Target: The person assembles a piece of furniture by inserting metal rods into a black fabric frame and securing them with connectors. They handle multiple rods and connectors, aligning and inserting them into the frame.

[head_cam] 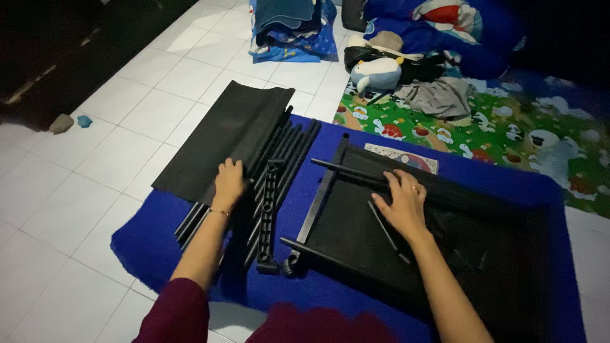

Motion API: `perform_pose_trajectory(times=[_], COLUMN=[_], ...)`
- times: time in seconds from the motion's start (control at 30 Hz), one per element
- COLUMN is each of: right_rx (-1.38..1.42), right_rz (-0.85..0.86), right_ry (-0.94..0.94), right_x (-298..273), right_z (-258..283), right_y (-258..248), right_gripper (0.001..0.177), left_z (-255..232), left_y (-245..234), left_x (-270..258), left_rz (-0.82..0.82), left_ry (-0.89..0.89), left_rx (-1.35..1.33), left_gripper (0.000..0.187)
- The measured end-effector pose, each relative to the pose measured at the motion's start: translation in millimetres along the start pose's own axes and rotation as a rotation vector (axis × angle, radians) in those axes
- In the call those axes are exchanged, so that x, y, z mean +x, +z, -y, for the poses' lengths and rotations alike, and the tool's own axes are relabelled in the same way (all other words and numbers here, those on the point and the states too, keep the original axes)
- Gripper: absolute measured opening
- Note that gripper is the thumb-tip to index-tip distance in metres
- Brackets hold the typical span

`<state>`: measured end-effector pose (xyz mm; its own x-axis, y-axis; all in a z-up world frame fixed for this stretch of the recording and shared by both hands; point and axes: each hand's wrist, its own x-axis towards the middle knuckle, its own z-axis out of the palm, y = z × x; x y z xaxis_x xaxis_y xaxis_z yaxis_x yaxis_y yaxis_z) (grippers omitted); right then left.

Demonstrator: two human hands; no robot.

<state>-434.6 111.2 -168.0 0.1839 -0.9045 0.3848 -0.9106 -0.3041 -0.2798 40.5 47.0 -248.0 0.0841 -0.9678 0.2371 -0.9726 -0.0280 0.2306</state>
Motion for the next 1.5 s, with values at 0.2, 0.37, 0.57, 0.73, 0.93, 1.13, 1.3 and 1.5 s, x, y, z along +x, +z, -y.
perform_pose_trajectory(times=[0.2, 0.37, 0.57, 0.73, 0.93, 1.13, 1.3, 1.5], right_rx=[-0.027, 0.052, 0.471, 0.564, 0.726, 2.069, 1.986, 1.400], right_rz=[0.042, 0.143, 0.597, 0.658, 0.661, 0.533, 0.193, 0.168], right_ry=[0.070, -0.080, -0.019, -0.091, 0.154, 0.677, 0.797, 0.587], right_x=[-17, -33, -54, -60, -65, -40, 4, 34], right_z=[-8, 29, 107, 135, 130, 119, 121, 121], right_y=[-34, -52, -55, -50, -29, 38, 69, 88], right_gripper=[0.065, 0.068, 0.055, 0.029, 0.029, 0.037, 0.015, 0.017], left_z=[40, 36, -25, -61, -67, -76, -78, -118], left_y=[19, -26, -115, -121, -104, -90, -78, -106], left_x=[54, 60, 7, -30, -84, -120, -135, -143], left_rz=[0.048, -0.247, -0.099, -0.235, -0.174, -0.032, 0.171, -0.619], left_ry=[-0.228, -0.240, -0.704, -0.514, -0.442, -0.636, -0.691, -0.699], left_rx=[-0.115, -0.644, -1.831, -2.393, -2.662, -2.420, -1.995, -0.529], left_gripper=[0.022, 0.032, 0.038, 0.033, 0.033, 0.041, 0.050, 0.121])
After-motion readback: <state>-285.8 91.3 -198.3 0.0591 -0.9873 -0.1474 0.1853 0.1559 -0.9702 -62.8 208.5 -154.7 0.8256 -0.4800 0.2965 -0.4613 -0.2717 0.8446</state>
